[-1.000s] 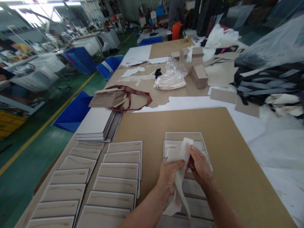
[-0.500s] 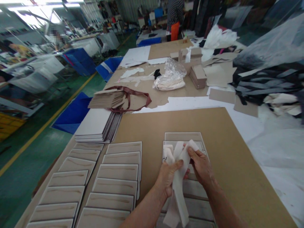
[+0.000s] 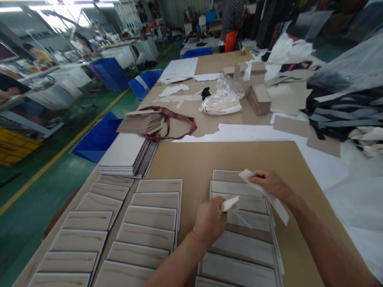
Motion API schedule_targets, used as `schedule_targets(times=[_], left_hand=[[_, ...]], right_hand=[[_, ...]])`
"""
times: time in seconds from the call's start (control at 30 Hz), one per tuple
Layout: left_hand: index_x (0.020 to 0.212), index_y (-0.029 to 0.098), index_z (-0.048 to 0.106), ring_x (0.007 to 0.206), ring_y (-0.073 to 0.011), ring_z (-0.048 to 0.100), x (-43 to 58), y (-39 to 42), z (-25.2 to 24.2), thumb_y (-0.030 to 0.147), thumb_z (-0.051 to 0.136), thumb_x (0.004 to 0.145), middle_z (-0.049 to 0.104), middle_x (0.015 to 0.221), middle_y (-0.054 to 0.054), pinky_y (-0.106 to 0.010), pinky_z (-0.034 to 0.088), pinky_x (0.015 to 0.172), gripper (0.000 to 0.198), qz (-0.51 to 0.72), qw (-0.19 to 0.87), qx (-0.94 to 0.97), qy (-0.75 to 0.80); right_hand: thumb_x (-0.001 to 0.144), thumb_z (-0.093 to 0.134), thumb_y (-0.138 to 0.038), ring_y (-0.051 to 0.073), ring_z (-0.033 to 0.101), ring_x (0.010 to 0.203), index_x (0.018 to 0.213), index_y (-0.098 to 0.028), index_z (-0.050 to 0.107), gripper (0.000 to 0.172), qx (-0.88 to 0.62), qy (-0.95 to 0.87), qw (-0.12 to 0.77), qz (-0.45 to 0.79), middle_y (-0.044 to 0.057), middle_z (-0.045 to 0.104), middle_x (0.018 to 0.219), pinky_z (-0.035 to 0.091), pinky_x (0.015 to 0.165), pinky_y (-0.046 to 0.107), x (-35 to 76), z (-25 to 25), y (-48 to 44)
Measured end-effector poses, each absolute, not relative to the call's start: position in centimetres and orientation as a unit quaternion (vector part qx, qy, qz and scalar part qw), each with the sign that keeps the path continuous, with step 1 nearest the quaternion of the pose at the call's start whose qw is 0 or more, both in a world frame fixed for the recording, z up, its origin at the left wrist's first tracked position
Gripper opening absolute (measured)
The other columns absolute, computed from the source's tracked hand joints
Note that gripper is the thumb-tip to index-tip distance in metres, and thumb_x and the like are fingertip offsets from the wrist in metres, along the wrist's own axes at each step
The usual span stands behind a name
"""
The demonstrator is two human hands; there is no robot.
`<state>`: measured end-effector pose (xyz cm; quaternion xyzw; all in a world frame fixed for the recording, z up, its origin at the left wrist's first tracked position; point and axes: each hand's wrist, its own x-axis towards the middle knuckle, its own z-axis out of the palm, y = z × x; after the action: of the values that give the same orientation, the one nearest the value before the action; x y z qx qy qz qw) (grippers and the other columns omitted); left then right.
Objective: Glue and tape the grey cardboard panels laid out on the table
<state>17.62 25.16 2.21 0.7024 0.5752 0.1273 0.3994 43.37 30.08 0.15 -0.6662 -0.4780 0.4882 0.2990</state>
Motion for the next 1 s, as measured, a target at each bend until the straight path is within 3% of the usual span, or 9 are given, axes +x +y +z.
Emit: schedule_targets(times=[0.13, 0.2, 0.63, 0.8, 1.0], left_hand=[[0.097, 0.023, 0.064, 0.085, -0.0193, 0.064, 18.8, 27.2, 2.6, 0.014, 0.051, 0.081, 0.062, 0.111, -0.006, -0.028, 0.047, 0.071, 0.022, 0.014, 0.260, 0.803, 0.536], [0.099, 0.021, 0.063, 0.087, -0.0193, 0.065, 19.4, 28.1, 2.0, 0.015, 0.047, 0.086, 0.057, 0.120, -0.008, -0.029, 0.049, 0.071, 0.022, -0.015, 0.225, 0.820, 0.525], [0.103, 0.019, 0.054, 0.087, -0.0195, 0.065, 19.4, 29.2, -2.4, 0.013, 0.043, 0.089, 0.054, 0.113, -0.008, -0.032, 0.054, 0.072, 0.019, -0.039, 0.180, 0.818, 0.546], [0.107, 0.019, 0.053, 0.090, -0.0190, 0.065, 19.4, 29.3, -1.8, 0.015, 0.039, 0.092, 0.046, 0.128, -0.012, -0.032, 0.054, 0.076, 0.021, -0.051, 0.192, 0.818, 0.540], [0.110, 0.019, 0.053, 0.100, -0.0202, 0.064, 19.5, 29.6, -1.5, 0.012, 0.042, 0.089, 0.028, 0.151, -0.013, -0.035, 0.054, 0.084, 0.025, -0.045, 0.203, 0.819, 0.535]], right_hand=[[0.063, 0.070, -0.037, 0.014, 0.052, 0.059, 0.073, -0.018, 0.068, 0.023, -0.623, -0.614, 0.174, 0.453, -0.002, 0.063, 0.063, 0.035, 0.055, 0.025, 41.2, -0.4, 33.7], [0.063, 0.069, -0.040, 0.012, 0.050, 0.057, 0.068, -0.018, 0.067, 0.023, -0.604, -0.636, 0.136, 0.460, -0.003, 0.060, 0.060, 0.033, 0.054, 0.025, 40.1, -0.8, 35.1], [0.064, 0.070, -0.036, 0.011, 0.046, 0.053, 0.057, -0.019, 0.064, 0.020, -0.632, -0.659, 0.053, 0.405, -0.003, 0.054, 0.052, 0.029, 0.051, 0.025, 36.8, -3.4, 39.2], [0.064, 0.071, -0.034, 0.011, 0.044, 0.049, 0.053, -0.018, 0.064, 0.021, -0.642, -0.664, 0.023, 0.384, -0.003, 0.051, 0.048, 0.029, 0.050, 0.026, 36.3, -3.4, 39.4], [0.066, 0.072, -0.034, 0.011, 0.048, 0.050, 0.057, -0.018, 0.068, 0.019, -0.640, -0.672, -0.002, 0.373, -0.001, 0.057, 0.052, 0.030, 0.050, 0.025, 36.0, -3.5, 39.9]])
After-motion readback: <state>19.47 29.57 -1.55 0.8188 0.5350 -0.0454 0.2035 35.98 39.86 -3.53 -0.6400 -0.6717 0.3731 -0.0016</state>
